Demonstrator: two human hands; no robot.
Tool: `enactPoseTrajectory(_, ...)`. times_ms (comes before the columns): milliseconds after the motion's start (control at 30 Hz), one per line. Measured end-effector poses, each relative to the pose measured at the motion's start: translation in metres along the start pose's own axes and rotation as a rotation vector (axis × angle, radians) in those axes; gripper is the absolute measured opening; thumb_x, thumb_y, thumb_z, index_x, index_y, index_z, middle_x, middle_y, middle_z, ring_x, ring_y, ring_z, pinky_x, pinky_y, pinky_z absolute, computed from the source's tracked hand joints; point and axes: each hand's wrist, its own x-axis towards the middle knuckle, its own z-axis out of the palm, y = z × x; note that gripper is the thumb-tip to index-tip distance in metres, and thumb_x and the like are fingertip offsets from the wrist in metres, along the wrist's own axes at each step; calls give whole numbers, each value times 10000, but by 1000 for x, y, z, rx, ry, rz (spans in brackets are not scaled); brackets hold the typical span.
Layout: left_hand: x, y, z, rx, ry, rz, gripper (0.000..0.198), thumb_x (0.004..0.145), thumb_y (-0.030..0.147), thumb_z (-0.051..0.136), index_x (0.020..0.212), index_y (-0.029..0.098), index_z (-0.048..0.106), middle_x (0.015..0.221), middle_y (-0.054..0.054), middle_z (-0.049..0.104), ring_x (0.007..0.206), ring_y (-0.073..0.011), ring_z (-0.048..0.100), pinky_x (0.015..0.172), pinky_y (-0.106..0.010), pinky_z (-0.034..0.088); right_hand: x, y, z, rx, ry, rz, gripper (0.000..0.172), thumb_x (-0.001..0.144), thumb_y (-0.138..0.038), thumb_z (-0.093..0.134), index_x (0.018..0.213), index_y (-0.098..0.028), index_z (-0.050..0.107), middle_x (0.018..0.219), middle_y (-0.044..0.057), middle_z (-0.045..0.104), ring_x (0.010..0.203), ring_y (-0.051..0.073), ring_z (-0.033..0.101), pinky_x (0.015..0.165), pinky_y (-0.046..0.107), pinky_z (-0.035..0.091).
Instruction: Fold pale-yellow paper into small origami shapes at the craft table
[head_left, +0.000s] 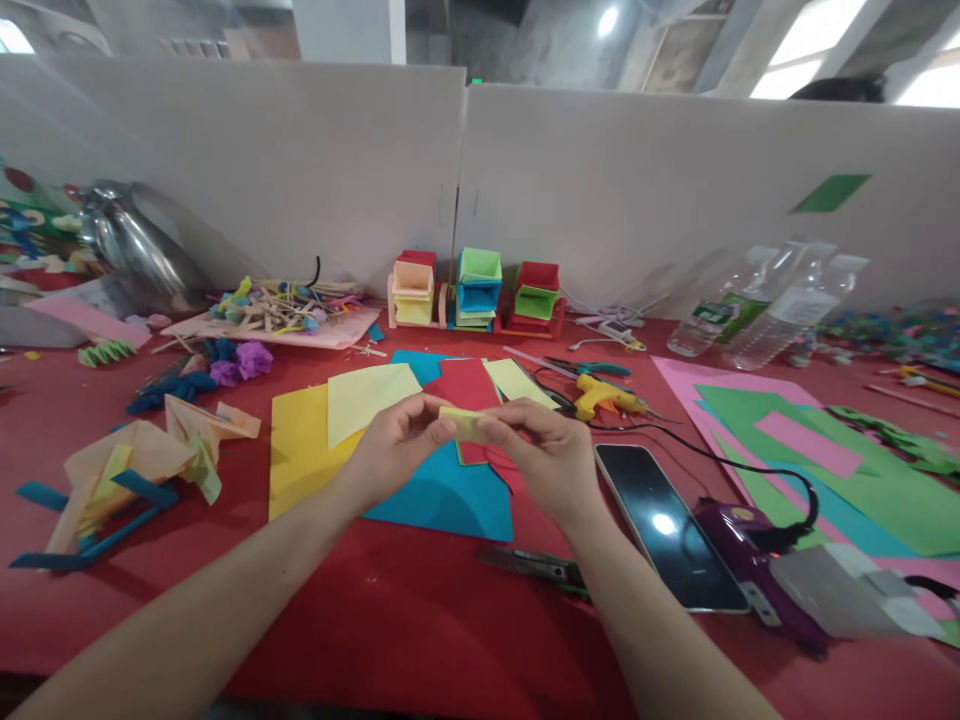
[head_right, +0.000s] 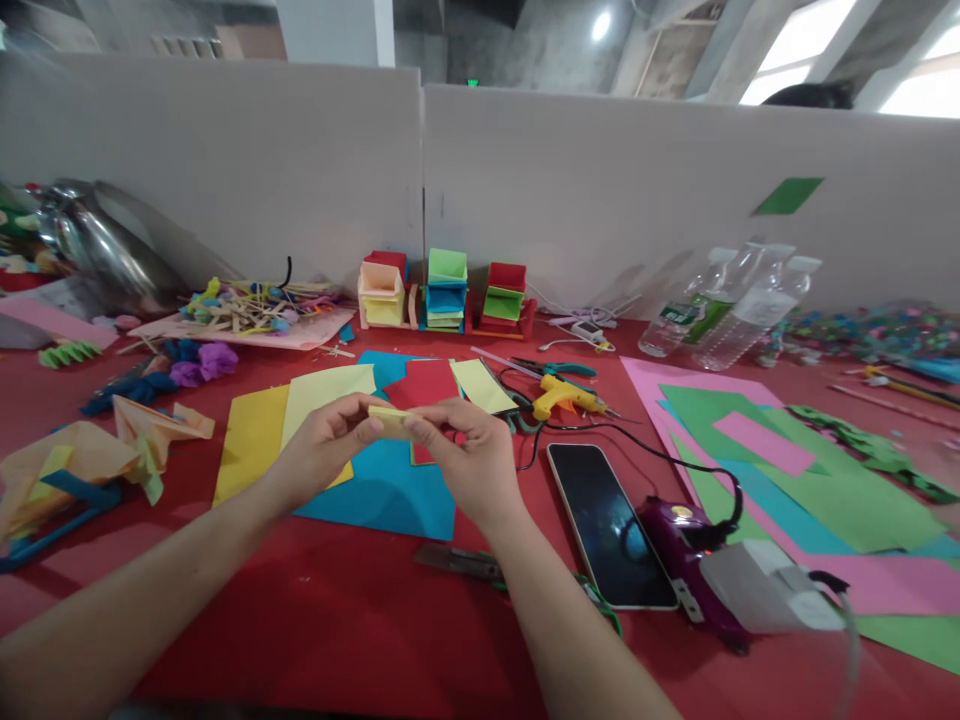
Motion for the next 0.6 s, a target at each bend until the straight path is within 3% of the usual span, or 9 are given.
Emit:
enactPoseTrajectory(100, -2, 2, 3, -114, -72, -139, 382, 780, 520, 519, 783, 146, 598, 743, -46, 622, 715, -158, 576, 660, -271, 446, -1, 0, -2, -272, 125, -357, 135, 762, -133, 623, 821, -236, 688, 768, 19, 685, 719, 153, 601, 673, 310, 477)
enactPoseTrajectory(167, -4, 5, 4, -306, -214, -244, 493, 781, 590, 454, 763, 128, 625, 724, -73, 643, 714, -179, 603, 680, -304, 468, -2, 2, -2, -377, 77, -537, 189, 764, -93, 612, 873, -233, 677, 798, 28, 692, 727, 154, 594, 678, 312, 477)
enactPoseTrajectory(233, -6, 8, 5, -511, -226, -306, 471, 791, 564, 469, 789, 126, 643, 728, -75, 664, 727, -183, 619, 720, -322, 480, -2, 5, -1, -411, -6, -611, 204, 772, -92, 601, 909, -230, 665, 840, 38, 687, 747, 157, 585, 678, 313, 480)
enactPoseTrajectory(367, -5, 9, 5, -682, -114, -364, 207, 816, 320, 560, 806, 129, 640, 723, -59, 689, 710, -166, 635, 722, -304, 484, -1, 9, 3, -391, -50, -550, 215, 768, -181, 627, 976, -236, 630, 941, 59, 635, 856, 183, 566, 734, 347, 482)
enactPoseTrajectory(467, -4, 8, 6, -720, -102, -338, 178, 829, 278, 546, 832, 126, 640, 780, -74, 704, 740, -168, 644, 726, -292, 478, 0, 8, 5, -361, -78, -456, 313, 747, -214, 653, 1052, -224, 587, 1001, 74, 593, 939, 201, 548, 796, 368, 476)
enactPoseTrajectory(600, -3, 6, 7, -740, -102, -335, 163, 837, 257, 537, 838, 134, 644, 819, -69, 709, 760, -159, 647, 746, -288, 479, -1, 8, 6, -341, -71, -389, 292, 755, -190, 635, 1038, -237, 580, 1024, 67, 557, 983, 198, 537, 825, 362, 475)
